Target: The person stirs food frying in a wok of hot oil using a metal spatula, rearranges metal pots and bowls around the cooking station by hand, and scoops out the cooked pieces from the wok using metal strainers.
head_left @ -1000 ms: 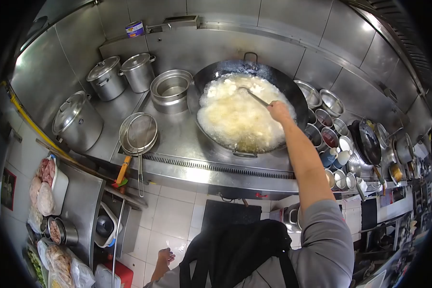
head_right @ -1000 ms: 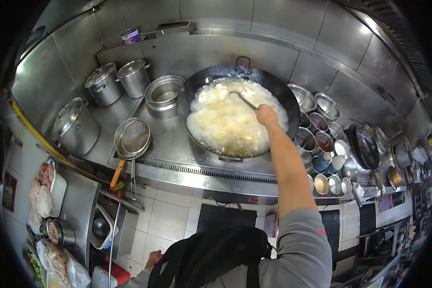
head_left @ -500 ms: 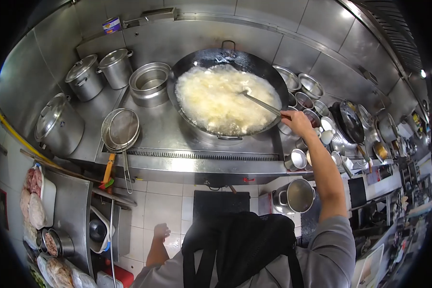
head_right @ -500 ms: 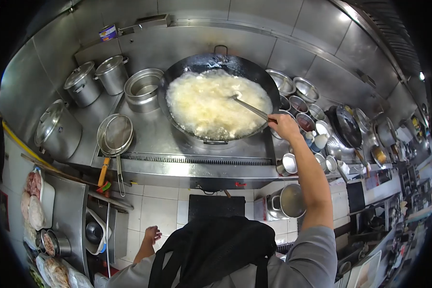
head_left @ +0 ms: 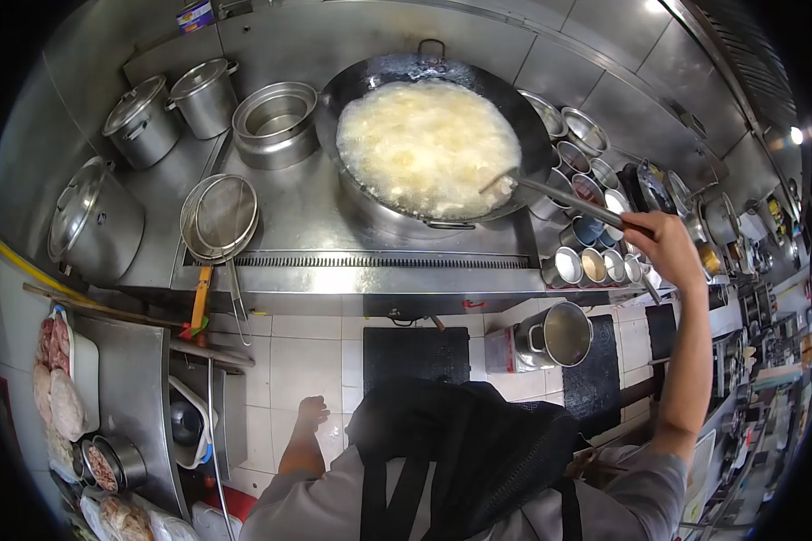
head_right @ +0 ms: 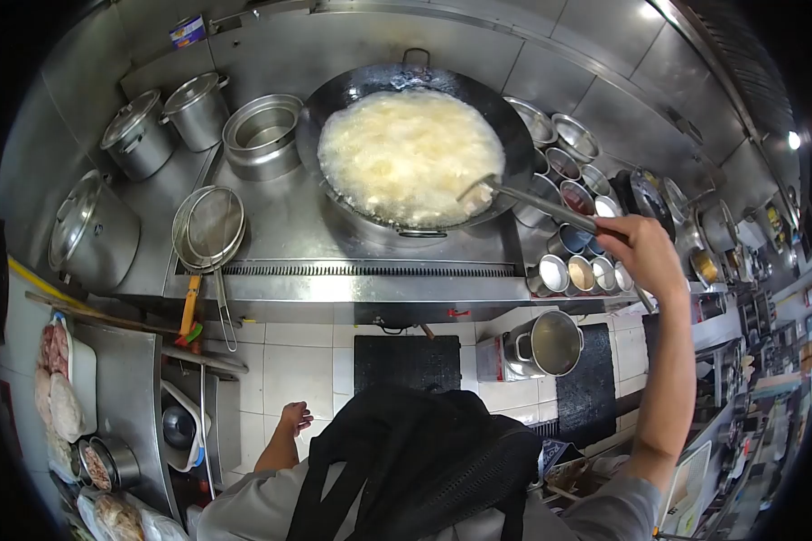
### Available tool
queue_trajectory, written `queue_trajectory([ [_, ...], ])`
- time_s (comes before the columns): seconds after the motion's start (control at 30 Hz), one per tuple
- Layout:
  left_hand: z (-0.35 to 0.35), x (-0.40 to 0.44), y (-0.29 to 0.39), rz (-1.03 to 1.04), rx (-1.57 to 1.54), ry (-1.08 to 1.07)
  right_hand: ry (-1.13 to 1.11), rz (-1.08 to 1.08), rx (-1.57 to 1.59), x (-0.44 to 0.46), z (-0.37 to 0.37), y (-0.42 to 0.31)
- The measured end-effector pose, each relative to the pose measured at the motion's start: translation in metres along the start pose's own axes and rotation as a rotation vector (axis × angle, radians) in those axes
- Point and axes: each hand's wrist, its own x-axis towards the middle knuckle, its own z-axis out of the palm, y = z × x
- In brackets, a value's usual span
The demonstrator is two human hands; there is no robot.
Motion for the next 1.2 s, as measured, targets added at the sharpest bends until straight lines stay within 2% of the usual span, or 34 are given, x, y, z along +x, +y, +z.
queue_trajectory([
  [0.03, 0.0, -0.001, -0.003, -0.007, -0.01, 0.013, -0.016, 0.014, 0.004, -0.001, -0.002, -0.001],
  [0.13, -0.001, -0.008, -0.016, 0.235, 0.126, 0.015, -0.055, 0.04, 0.007, 0.007, 0.005, 0.002],
  [0.23, 0.006, -0.025, -0.014, 0.039, -0.095, 0.068, -0.059, 0.042, -0.042, 0.027, 0.032, 0.009],
  [0.37, 0.001, -0.023, -0.037, -0.006, -0.148, 0.111, 0.017, -0.113, -0.053, 0.065, 0.077, 0.033],
  [0.5, 0.009, -0.05, -0.053, -0.01, -0.222, 0.197, 0.031, -0.131, -0.019, 0.095, 0.118, 0.049],
  [0.53, 0.011, -0.057, -0.063, 0.074, -0.101, 0.168, 0.035, -0.122, -0.024, 0.103, 0.13, 0.055],
  [0.67, 0.023, -0.059, -0.1, -0.026, -0.27, 0.181, 0.082, -0.18, 0.022, 0.144, 0.181, 0.073],
  [0.7, 0.037, -0.071, -0.098, -0.048, -0.303, 0.238, 0.091, -0.195, 0.039, 0.158, 0.194, 0.078],
  [0.77, 0.059, -0.08, -0.096, -0.099, -0.372, 0.35, 0.065, -0.174, 0.075, 0.181, 0.205, 0.07],
  [1.0, 0.096, -0.117, -0.135, -0.013, -0.399, 0.304, 0.045, -0.147, 0.15, 0.255, 0.237, 0.028],
  [1.2, 0.091, -0.13, -0.173, -0.136, -0.387, 0.378, 0.031, -0.144, 0.269, 0.286, 0.255, 0.015],
])
